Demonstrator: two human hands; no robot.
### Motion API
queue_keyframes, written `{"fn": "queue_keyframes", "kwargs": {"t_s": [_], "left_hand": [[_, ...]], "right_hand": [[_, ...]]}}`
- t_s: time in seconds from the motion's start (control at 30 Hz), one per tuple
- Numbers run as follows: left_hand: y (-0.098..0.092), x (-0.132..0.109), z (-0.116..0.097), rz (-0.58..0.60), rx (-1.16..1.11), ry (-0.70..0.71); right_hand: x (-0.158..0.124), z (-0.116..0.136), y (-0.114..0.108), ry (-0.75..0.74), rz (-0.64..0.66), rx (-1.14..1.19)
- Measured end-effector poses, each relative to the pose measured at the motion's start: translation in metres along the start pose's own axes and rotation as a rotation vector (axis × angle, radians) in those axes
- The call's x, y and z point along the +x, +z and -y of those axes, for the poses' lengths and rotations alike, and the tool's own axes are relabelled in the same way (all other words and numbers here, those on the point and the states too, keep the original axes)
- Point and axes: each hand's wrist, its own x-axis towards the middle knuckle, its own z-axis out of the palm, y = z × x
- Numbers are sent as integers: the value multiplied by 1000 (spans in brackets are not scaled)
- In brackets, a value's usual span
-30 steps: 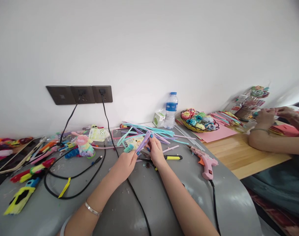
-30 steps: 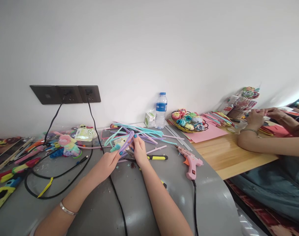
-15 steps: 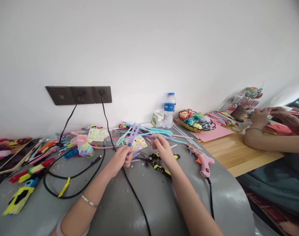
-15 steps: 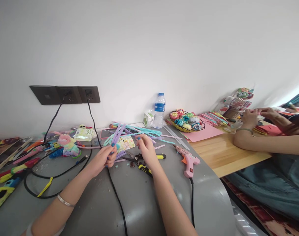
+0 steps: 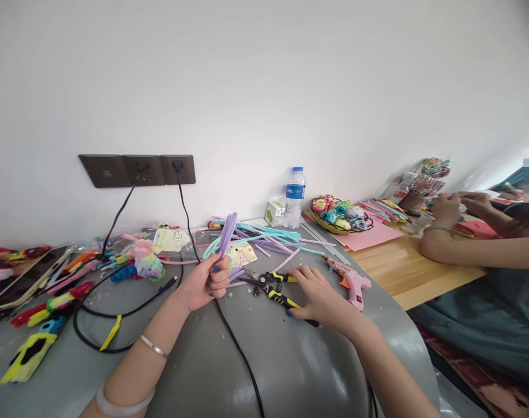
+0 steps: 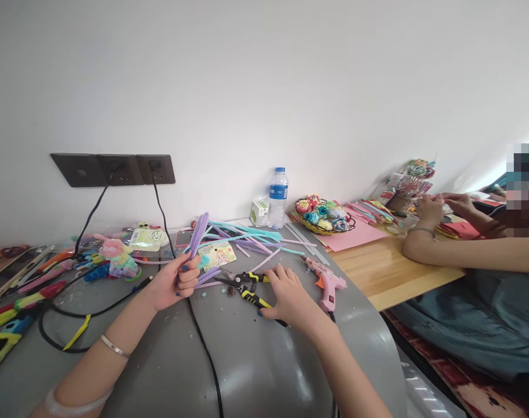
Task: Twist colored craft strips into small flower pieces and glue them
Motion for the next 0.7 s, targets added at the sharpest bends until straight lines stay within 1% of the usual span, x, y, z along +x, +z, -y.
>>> {"fn": "queue_keyframes", "kwargs": {"t_s": [0.1,0.2,0.33,0.37,0.43,0.5,0.57,0.63,0.7], "left_hand": [[0,1,1,-22,56,-12],[0,1,2,-57,128,-17],[3,3,5,-137,273,-4],[4,3,6,-164,326,12],[6,5,9,-225,437,68],[8,6,11,-270,522,124],[9,7,13,-279,565,142],[9,7,14,-257,581,129],[8,6,15,-224,593,108]], "right_hand": [[-5,3,-3,-19,-32,-18],[-13,-3,-8,-2,-55,100],[-25,-18,-14,41,-47,453],[-27,-21,-14,40,-42,576],[-30,-22,-14,-10,-17,903],[-31,-18,-12,-120,75,1297],[-31,-8,-9,-213,231,1586],[-30,4,-6,-248,371,1702],[-29,16,-1,-262,451,1738]]}}
